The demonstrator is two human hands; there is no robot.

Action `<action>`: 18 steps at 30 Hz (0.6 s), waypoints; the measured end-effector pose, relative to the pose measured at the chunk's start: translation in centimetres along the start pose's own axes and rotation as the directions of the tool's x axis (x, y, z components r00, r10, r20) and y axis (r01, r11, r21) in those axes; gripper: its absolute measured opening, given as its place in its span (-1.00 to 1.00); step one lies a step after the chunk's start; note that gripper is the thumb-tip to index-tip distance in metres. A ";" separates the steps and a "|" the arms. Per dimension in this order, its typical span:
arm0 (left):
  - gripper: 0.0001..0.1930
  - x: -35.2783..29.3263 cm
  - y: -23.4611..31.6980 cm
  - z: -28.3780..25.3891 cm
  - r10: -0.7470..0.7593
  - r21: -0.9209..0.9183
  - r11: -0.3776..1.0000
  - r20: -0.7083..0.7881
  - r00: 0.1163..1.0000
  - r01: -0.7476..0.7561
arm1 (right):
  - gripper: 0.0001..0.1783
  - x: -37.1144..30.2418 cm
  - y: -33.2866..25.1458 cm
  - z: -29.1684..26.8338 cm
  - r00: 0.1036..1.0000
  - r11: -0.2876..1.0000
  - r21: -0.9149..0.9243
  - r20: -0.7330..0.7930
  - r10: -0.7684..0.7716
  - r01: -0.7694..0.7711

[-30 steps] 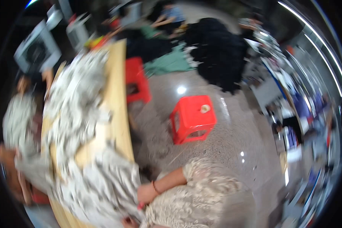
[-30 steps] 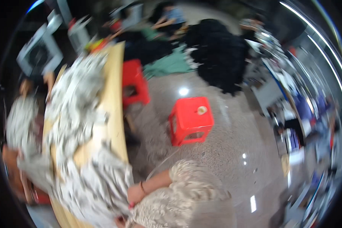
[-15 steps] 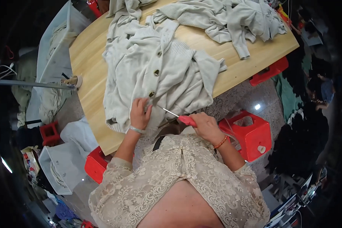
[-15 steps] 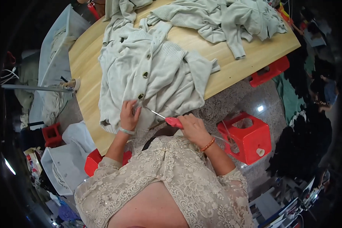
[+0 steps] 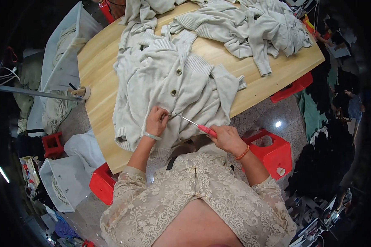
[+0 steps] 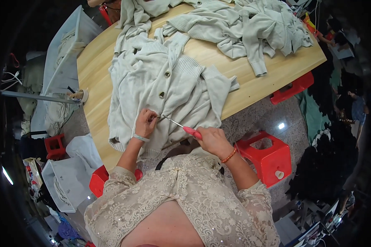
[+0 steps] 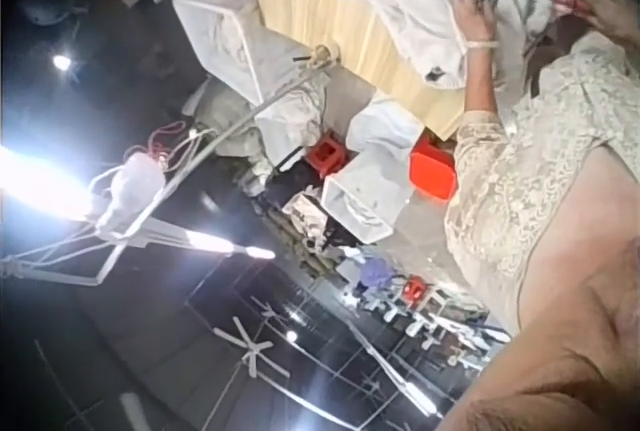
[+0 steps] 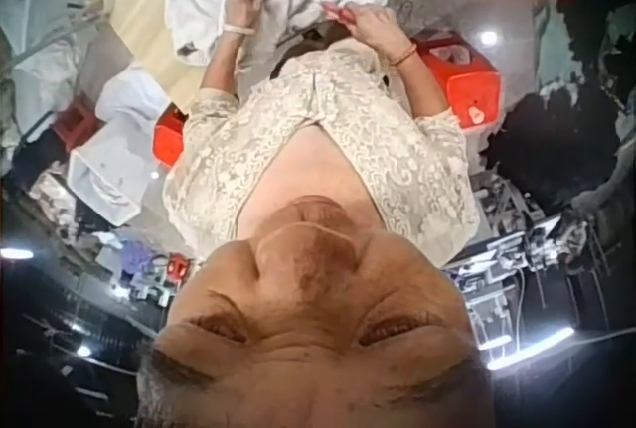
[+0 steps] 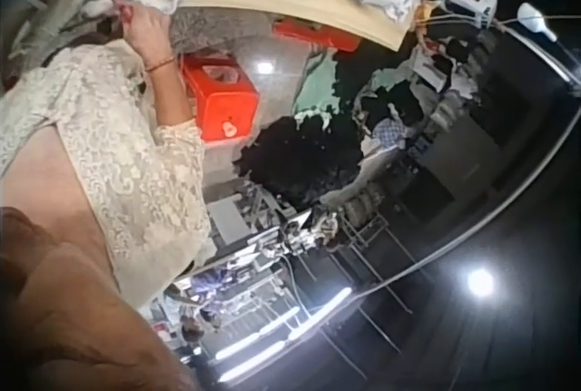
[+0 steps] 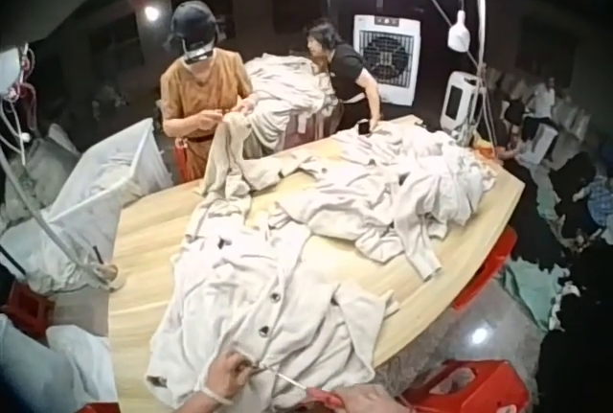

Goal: Trimming loose threads from sweaters using scissors in a textile factory.

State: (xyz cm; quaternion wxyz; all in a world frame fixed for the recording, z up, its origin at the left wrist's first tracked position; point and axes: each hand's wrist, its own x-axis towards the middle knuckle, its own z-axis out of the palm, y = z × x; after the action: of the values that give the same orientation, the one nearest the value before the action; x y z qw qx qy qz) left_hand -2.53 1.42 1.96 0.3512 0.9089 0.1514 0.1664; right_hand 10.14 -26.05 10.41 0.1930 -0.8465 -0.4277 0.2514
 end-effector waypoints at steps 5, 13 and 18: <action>-0.77 4.2 4.4 -0.2 -0.093 -0.072 0.994 -0.063 0.994 0.088 | -0.79 0.3 1.8 -2.0 0.999 0.999 0.010 -0.035 -0.037 0.037; -0.78 8.5 2.4 2.5 -0.106 0.090 0.991 0.067 0.992 0.100 | -0.83 4.4 3.5 -5.1 0.997 0.994 -0.094 0.056 -0.054 0.059; -0.81 8.5 2.4 2.2 -0.080 0.093 0.994 0.181 0.980 0.064 | -0.81 6.6 5.3 -7.1 0.980 0.994 -0.035 0.171 -0.097 0.105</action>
State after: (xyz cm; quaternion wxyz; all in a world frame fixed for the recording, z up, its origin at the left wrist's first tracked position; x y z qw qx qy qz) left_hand 6.38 1.73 3.74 0.3297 0.9287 0.1583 0.0621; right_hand 21.01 -24.40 11.48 0.1501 -0.8033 -0.4903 0.3029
